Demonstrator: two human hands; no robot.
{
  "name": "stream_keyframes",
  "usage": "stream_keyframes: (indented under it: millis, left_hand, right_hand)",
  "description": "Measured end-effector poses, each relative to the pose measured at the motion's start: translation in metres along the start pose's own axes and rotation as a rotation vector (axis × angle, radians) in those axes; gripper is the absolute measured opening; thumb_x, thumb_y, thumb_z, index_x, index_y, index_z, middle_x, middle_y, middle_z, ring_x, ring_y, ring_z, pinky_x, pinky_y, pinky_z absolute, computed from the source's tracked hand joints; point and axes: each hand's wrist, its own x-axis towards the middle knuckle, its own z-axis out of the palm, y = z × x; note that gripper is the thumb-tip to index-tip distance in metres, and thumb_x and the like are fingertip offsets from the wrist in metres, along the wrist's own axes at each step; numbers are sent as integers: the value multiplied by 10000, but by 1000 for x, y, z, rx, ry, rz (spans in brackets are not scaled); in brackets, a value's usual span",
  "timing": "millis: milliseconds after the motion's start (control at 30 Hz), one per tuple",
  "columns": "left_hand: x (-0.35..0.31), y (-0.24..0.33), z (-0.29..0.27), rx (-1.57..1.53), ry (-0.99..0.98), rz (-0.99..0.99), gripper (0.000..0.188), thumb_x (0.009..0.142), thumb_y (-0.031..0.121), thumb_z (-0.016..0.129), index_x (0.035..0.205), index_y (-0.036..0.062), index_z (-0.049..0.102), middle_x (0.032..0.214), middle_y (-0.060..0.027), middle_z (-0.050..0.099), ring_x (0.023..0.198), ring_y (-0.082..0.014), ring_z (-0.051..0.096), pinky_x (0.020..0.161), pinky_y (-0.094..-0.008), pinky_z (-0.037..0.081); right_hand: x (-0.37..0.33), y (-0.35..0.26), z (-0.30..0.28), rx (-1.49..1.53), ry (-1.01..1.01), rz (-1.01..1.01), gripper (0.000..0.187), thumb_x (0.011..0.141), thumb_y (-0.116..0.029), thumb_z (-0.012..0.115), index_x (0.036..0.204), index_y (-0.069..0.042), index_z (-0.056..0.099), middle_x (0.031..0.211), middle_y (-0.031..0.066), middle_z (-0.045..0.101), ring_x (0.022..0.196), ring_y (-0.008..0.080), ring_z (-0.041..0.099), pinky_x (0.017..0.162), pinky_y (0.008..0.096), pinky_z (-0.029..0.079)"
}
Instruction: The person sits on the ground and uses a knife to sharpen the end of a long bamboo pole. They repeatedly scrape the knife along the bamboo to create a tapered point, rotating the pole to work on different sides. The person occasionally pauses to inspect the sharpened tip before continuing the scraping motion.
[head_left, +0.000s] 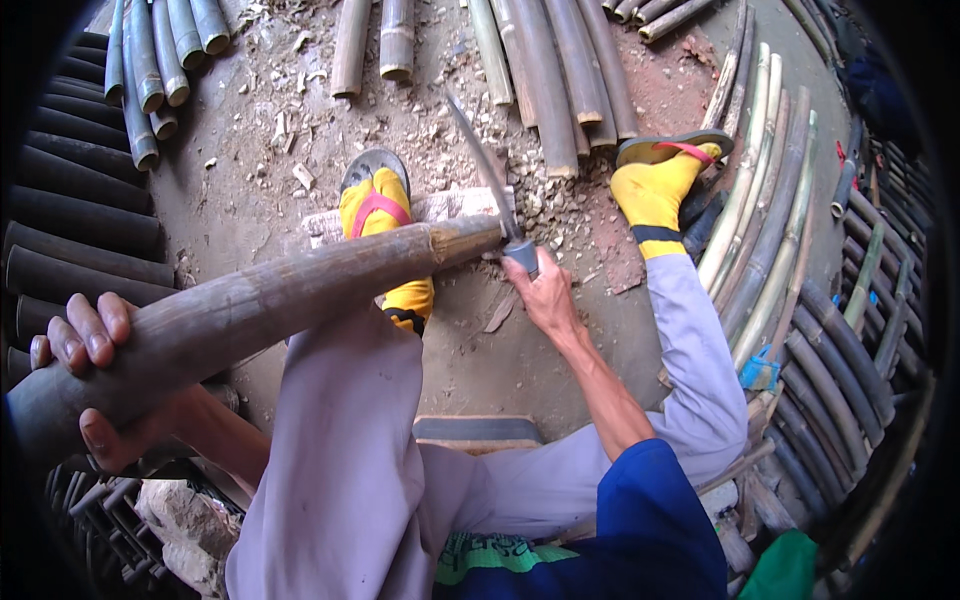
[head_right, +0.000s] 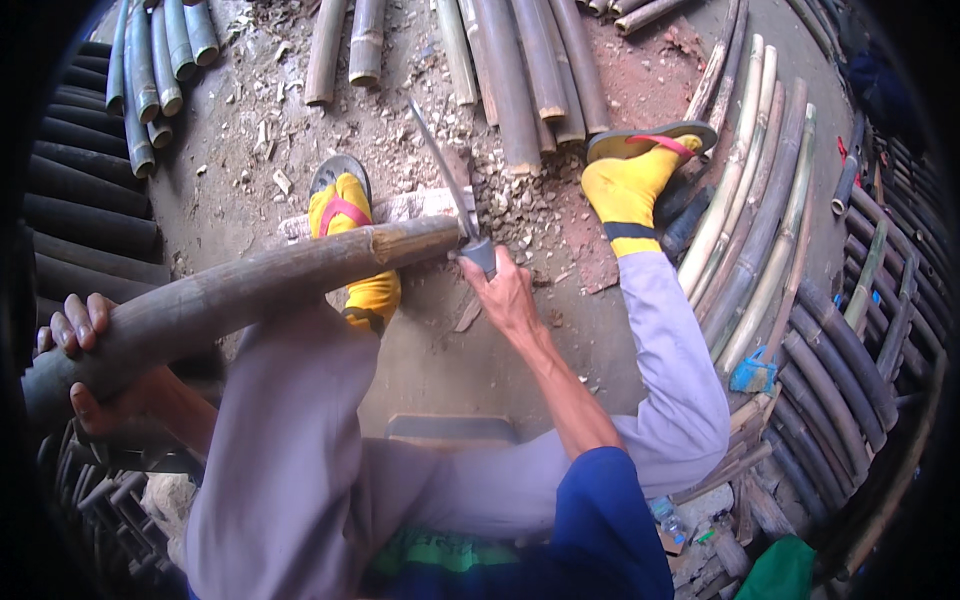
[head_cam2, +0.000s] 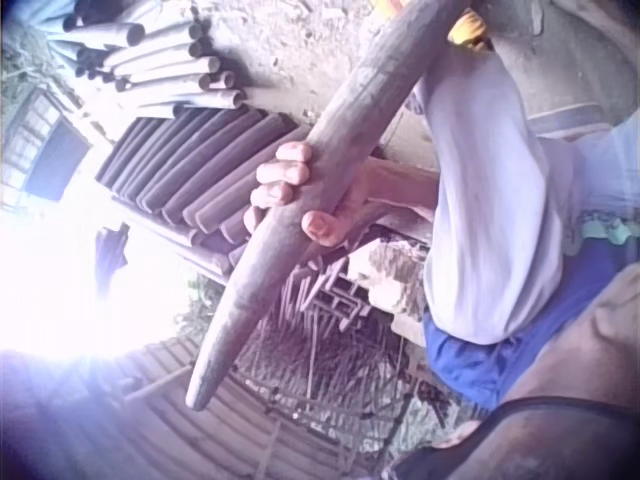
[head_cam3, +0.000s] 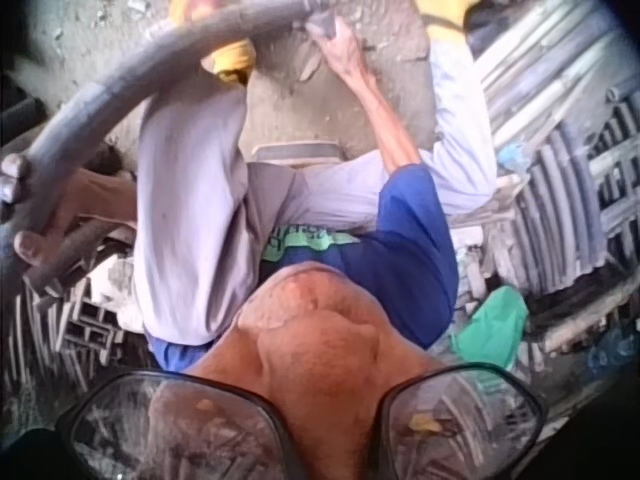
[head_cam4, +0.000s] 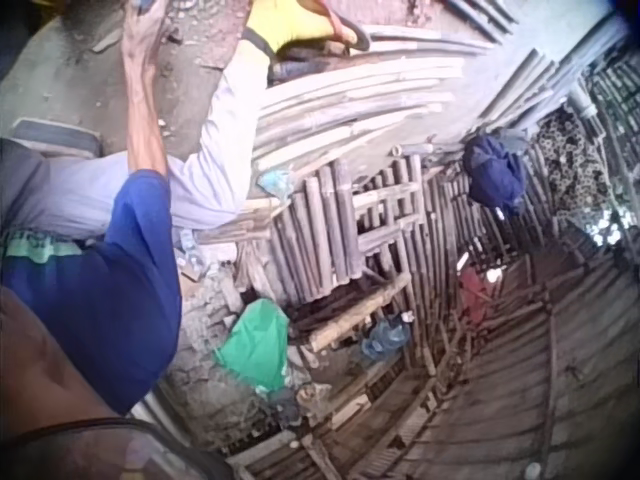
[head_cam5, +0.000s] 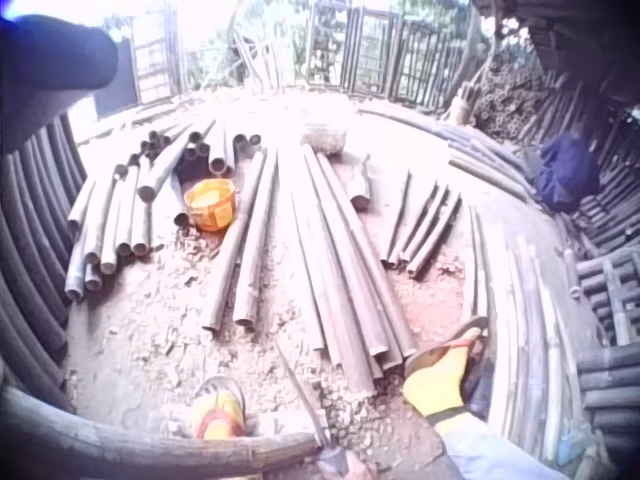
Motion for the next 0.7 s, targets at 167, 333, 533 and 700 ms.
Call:
stream_keyframes:
  millis: [167,333,533,700]
  left_hand:
    - [6,-4,3,112,-73,68,626,535,262,678,1084,62,453,922,-91,481,867,-215,480,879,-365,388]
    - [5,-5,29,175,272,-118,613,604,246,657,1105,21,386,956,-101,411,883,-209,450,890,-374,348]
    - [-3,7,-4,203,244,-41,455,736,258,590,1076,10,416,907,-106,424,869,-201,452,840,-376,362]
    - [-4,0,-2,180,302,-47,430,731,231,589,1056,7,419,908,-108,420,850,-208,448,847,-383,364]
  right_hand:
    - [-11,-11,6,149,244,-376,406,873,-408,604,968,-17,552,610,45,576,599,126,612,543,262,476]
    - [10,16,4,-85,-1,-60,498,870,-460,580,976,23,521,675,169,626,618,291,659,540,382,505]
    - [-15,-16,0,26,186,-341,469,862,-442,606,1004,-2,529,680,123,633,592,229,645,548,356,510]
    - [0,28,15,-13,-56,-84,476,862,-467,592,965,-6,541,638,84,603,559,168,616,505,341,475]
